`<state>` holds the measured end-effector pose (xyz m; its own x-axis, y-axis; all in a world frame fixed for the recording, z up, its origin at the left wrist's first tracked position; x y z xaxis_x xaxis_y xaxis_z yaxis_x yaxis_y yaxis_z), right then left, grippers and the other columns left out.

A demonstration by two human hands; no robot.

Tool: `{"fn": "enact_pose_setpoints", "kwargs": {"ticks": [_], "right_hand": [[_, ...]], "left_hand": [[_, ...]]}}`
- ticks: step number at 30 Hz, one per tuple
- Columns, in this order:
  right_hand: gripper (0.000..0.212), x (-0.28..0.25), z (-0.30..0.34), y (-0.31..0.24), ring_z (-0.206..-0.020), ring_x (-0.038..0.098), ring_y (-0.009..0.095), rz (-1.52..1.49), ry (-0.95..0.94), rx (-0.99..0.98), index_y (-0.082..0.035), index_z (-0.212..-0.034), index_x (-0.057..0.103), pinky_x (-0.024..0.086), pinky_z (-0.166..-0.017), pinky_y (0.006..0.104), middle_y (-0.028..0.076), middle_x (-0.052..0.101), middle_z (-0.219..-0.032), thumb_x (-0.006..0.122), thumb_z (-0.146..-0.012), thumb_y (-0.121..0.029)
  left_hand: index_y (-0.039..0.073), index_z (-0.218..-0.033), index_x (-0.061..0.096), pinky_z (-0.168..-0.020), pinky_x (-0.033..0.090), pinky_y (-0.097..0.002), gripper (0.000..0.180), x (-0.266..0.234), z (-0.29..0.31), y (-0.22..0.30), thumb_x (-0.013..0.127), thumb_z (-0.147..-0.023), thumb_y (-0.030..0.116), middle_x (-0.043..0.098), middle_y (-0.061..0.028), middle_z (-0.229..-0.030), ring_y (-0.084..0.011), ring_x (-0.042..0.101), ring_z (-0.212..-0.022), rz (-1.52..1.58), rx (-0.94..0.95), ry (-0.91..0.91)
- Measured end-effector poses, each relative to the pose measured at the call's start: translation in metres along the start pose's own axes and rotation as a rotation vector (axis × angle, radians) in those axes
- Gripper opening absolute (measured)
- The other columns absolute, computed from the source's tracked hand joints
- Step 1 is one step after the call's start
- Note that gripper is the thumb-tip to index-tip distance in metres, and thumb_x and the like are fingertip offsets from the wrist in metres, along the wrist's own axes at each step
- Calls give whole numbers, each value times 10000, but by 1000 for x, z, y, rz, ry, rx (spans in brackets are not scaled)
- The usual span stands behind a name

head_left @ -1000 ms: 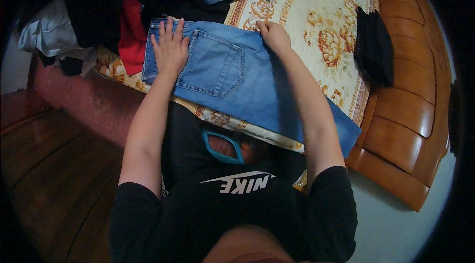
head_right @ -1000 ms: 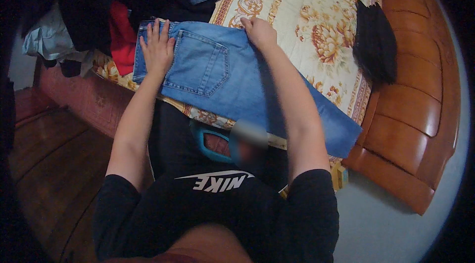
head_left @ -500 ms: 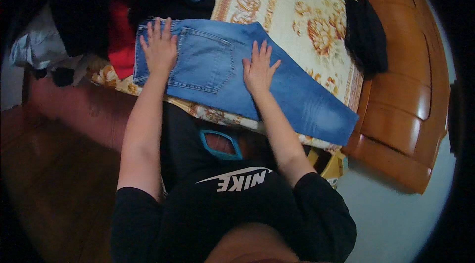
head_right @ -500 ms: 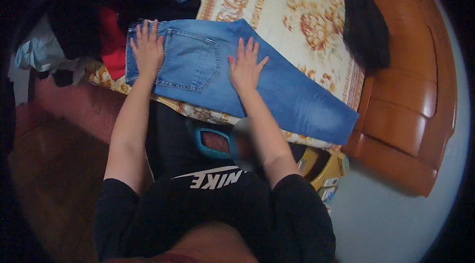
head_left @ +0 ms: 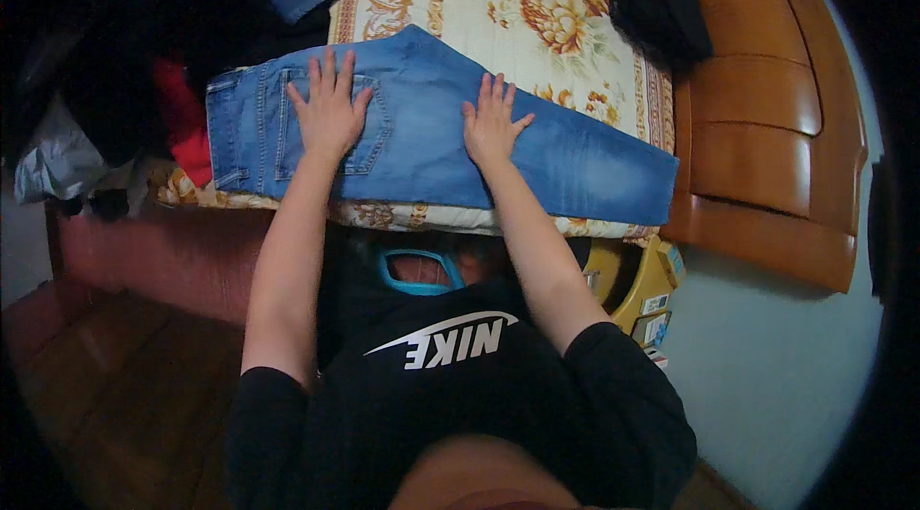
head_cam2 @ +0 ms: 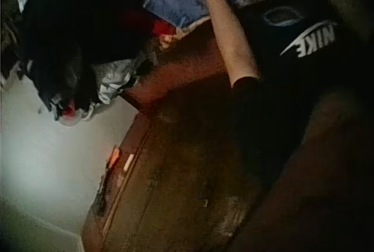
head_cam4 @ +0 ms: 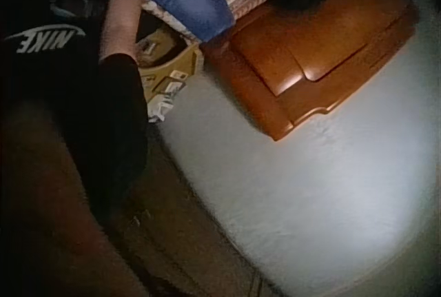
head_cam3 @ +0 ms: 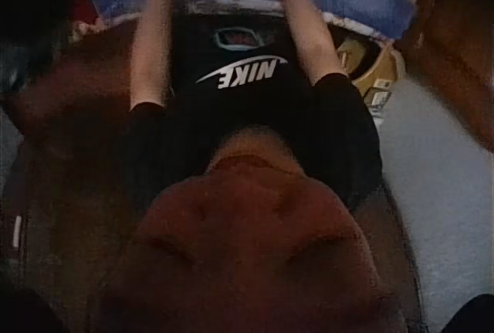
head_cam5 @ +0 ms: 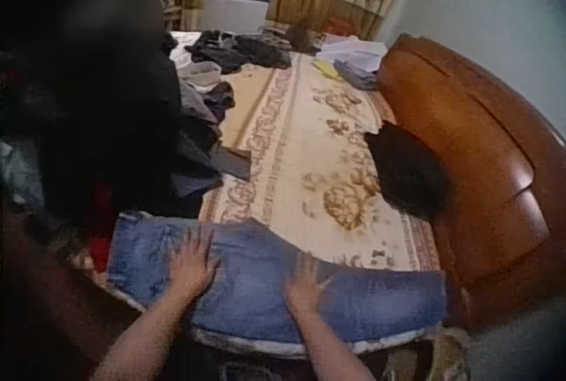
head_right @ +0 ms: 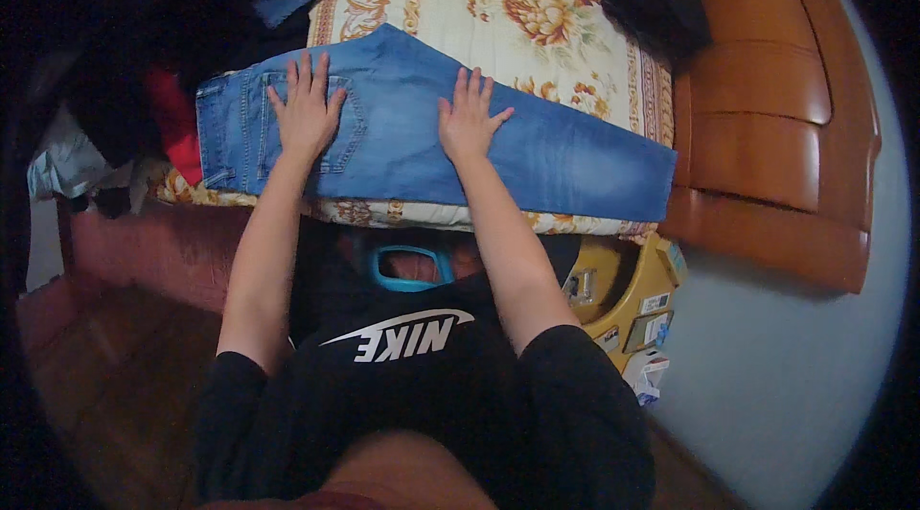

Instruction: The person folds a black long-sleeved shirt, a pair of blue jeans, and a black polo shirt on a bed. Each item is laid flat, smoothed, and folded into a compact rectangle before being placed on a growing stack.

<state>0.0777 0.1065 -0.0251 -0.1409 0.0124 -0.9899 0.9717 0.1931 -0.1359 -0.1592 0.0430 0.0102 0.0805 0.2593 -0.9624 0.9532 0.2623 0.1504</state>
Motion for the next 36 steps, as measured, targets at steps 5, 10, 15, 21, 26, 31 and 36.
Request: {"fn": "enact_pose_setpoints", "kwargs": {"ticks": [5,10,15,21,26,31,36], "right_hand": [[592,5,6,24,-1333,105,270,22,-2,-12,-150,-1375,212,97,-926,705,66,143,-1446,409,-871,-389],[553,-20,27,120,-1340,53,290,96,-101,269,-235,-1384,177,96,-856,763,7,75,-1462,348,-893,-422],[547,-11,53,186,-1337,38,300,158,-59,309,-297,-1384,140,127,-855,766,-37,45,-1462,321,-892,-451],[511,-7,59,203,-1340,79,247,64,-28,197,-277,-1374,191,124,-890,741,-35,106,-1456,302,-898,-427],[503,-31,65,268,-1338,92,249,217,-17,288,-267,-1370,215,98,-906,734,-9,119,-1455,307,-897,-413],[512,-55,76,379,-1331,61,327,42,16,609,-266,-1381,181,83,-910,732,6,86,-1462,260,-904,-437],[561,-48,75,440,-1315,138,345,45,60,756,-231,-1396,128,158,-961,650,83,136,-1447,247,-902,-468]], "left_hand": [[231,-1374,229,-1010,103,-582,567,21,9,-3,387,-873,443,180,-52,-1439,-265,166,-1321,-58,-7,1],[235,-1379,217,-1022,82,-568,566,25,11,-6,362,-878,455,170,-36,-1443,-245,151,-1327,-133,-16,23],[237,-1385,192,-1024,63,-569,571,37,3,0,348,-882,459,111,-24,-1459,-232,104,-1340,-190,-26,-43],[242,-1386,191,-1005,65,-600,594,24,20,45,401,-867,441,95,-39,-1461,-275,72,-1342,-143,-57,-113],[242,-1375,233,-999,77,-605,599,33,89,177,437,-846,436,164,-50,-1446,-290,112,-1333,-78,314,-262],[227,-1375,236,-997,76,-604,602,44,98,185,451,-844,411,163,-43,-1448,-287,125,-1331,-48,352,-259],[243,-1371,241,-943,78,-675,620,43,82,192,449,-832,468,153,-32,-1450,-292,128,-1330,13,234,-274]]}}
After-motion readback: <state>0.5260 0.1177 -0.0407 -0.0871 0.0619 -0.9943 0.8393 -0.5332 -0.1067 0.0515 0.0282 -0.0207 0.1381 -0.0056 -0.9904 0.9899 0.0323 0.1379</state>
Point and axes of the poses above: each hand's wrist, its own z-axis away from the middle knuckle, its own x-axis out of the palm, y = z × x, the point moved 7 cm from there along -z, towards the middle knuckle
